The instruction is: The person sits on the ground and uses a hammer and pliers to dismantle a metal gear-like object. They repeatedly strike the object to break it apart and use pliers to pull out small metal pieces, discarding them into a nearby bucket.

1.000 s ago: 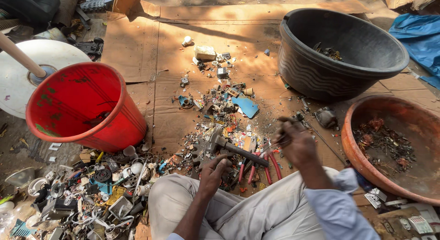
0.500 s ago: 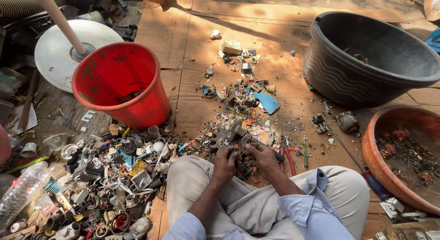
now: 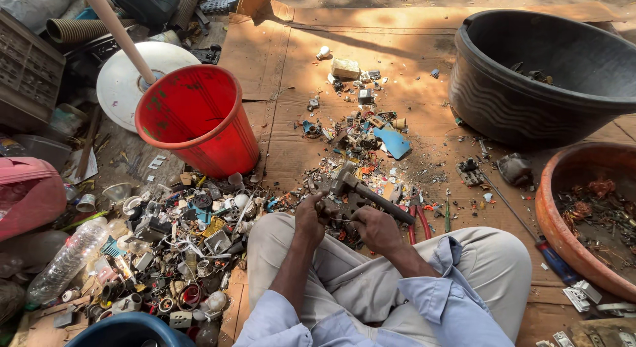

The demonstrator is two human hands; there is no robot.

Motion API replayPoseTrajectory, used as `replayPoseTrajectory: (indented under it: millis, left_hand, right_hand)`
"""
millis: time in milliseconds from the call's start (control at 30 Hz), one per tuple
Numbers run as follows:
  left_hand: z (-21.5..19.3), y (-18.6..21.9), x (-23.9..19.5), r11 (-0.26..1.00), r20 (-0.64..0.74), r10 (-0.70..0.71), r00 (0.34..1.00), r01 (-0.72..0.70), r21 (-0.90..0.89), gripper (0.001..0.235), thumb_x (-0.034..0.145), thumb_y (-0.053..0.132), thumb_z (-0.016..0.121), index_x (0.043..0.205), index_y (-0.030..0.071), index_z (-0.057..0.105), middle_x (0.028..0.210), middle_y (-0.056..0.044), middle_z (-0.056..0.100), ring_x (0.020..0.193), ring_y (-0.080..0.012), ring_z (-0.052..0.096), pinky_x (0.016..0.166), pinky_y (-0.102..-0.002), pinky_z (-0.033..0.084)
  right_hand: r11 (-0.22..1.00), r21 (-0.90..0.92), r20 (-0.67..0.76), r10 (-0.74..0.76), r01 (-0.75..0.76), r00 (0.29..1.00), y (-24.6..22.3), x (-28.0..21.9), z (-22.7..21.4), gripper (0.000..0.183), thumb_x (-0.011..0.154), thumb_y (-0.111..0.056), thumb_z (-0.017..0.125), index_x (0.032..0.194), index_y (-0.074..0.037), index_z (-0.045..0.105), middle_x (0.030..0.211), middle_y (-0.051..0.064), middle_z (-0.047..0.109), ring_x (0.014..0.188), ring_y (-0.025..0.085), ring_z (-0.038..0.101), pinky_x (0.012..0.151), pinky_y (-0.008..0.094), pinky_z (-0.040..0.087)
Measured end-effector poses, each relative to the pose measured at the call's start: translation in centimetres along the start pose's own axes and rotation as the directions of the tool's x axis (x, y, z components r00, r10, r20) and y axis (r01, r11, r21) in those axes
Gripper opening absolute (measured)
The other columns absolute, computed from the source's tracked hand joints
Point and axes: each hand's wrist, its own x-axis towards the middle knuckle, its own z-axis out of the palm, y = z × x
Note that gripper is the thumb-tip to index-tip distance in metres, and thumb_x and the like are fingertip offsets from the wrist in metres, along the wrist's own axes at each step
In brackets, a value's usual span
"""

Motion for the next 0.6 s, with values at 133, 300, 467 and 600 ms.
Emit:
replayPoseTrajectory:
  millis: [133,300,467,600]
  left_hand:
    - [0.9,-1.4,-0.9,0.628,0.120,0.403,0.907,-0.369,0.685,0.042,0.114,0.037,0.050,0.091,0.002,0.057,0.073,-0.006,0.052,0.065,-0.0193,0.049,0.059,-0.039,0.045]
    - [3.2,-1.3,-4.6,0.298,0.348,0.447,0.824,-0.504,0.811,0.047,0.108,0.046,0.042,0.094,0.003,0.056,0.069,-0.009,0.052,0.062,-0.0189,0.050,0.057,-0.044,0.044]
    - [3.2,-1.3,-3.4,0.790,0.159,0.405,0.901,-0.432,0.436,0.042,0.114,0.040,0.044,0.088,0.008,0.050,0.071,-0.002,0.045,0.064,-0.0174,0.046,0.072,-0.048,0.055]
    - [2.3,-0.2,-3.1,0.935,0.076,0.180,0.981,-0.146,-0.324,0.043,0.114,0.039,0.042,0.083,0.010,0.050,0.070,-0.004,0.048,0.067,-0.0215,0.051,0.094,-0.059,0.060]
  right_hand:
    - [0.913,-0.381,0.366,0.004,0.146,0.931,-0.9,-0.9,-1.7,0.033,0.090,-0.028,0.069,0.119,-0.012,0.069,0.114,0.014,0.068,0.107,0.034,0.065,0.093,0.049,0.049]
    - [0.962,-0.120,0.231,-0.212,0.244,0.950,1.8,-1.3,1.3,0.037,0.091,-0.016,0.063,0.124,-0.001,0.060,0.102,0.021,0.068,0.099,0.039,0.065,0.087,0.049,0.050]
    - [0.989,-0.008,0.078,-0.148,0.149,0.986,2.0,-0.2,3.5,0.018,0.102,-0.019,0.059,0.106,-0.005,0.069,0.087,0.020,0.071,0.084,0.038,0.069,0.075,0.048,0.052]
    - [0.899,0.359,-0.083,-0.235,0.250,0.968,1.7,-0.2,2.2,0.017,0.100,-0.017,0.063,0.105,-0.002,0.070,0.082,0.012,0.072,0.070,0.024,0.071,0.065,0.039,0.054]
